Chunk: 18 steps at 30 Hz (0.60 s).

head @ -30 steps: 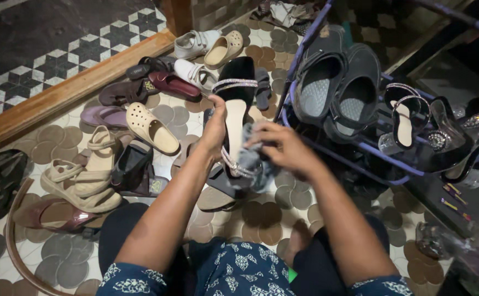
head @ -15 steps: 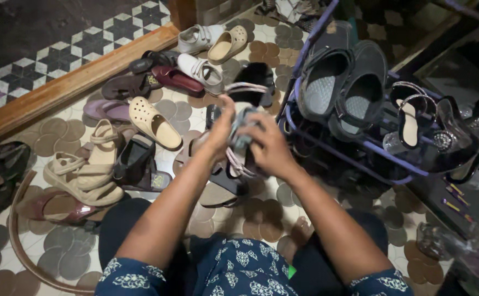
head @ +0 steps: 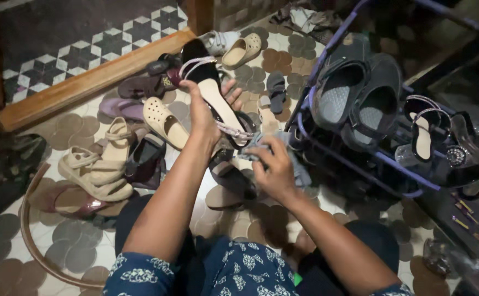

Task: The person sits on the floor and wipes several pairs of shoes with a cloth, including sandals and sneakers. They pick up each shoe, wipe it, and place it on a nearby shoe rack.

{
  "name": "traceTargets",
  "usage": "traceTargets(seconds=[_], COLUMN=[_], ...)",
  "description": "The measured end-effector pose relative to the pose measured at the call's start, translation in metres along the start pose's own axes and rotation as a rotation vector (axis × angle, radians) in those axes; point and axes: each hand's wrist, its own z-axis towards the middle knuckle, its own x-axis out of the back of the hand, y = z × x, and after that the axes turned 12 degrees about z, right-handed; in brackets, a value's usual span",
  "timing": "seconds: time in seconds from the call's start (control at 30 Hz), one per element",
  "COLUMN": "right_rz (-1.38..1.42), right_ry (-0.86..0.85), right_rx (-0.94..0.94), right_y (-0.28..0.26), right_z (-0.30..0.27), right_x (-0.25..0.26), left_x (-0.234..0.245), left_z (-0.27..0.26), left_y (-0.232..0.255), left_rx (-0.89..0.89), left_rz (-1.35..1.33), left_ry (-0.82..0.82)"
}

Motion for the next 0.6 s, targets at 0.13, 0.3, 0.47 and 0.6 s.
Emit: traceTargets(seconds=[0.13, 0.3, 0.47, 0.6], right_rz=[0.071, 0.114, 0.619, 0.369], right_ry=[0.137, 0.120, 0.368, 0.159], right_rx=[-0.155, -0.113, -0.280, -0.196], right_y=[0.004, -0.001, 0.013, 0.004], right_z=[0.006, 0.010, 0.025, 0.013], right_x=[-0.006, -0.012, -0.016, -0.011], left_x=[-0.003, -0.002, -0.018, -0.016], left_z=[-0.001, 0.001, -0.011, -0.011], left_y=[-0.014, -0.024, -0.060, -0.056], left_rx=[-0.068, -0.115, 0.083, -0.013], left_rz=[0.032, 0.159, 0.271, 0.226], left_ry=[-0.074, -0.072, -0.126, -0.152])
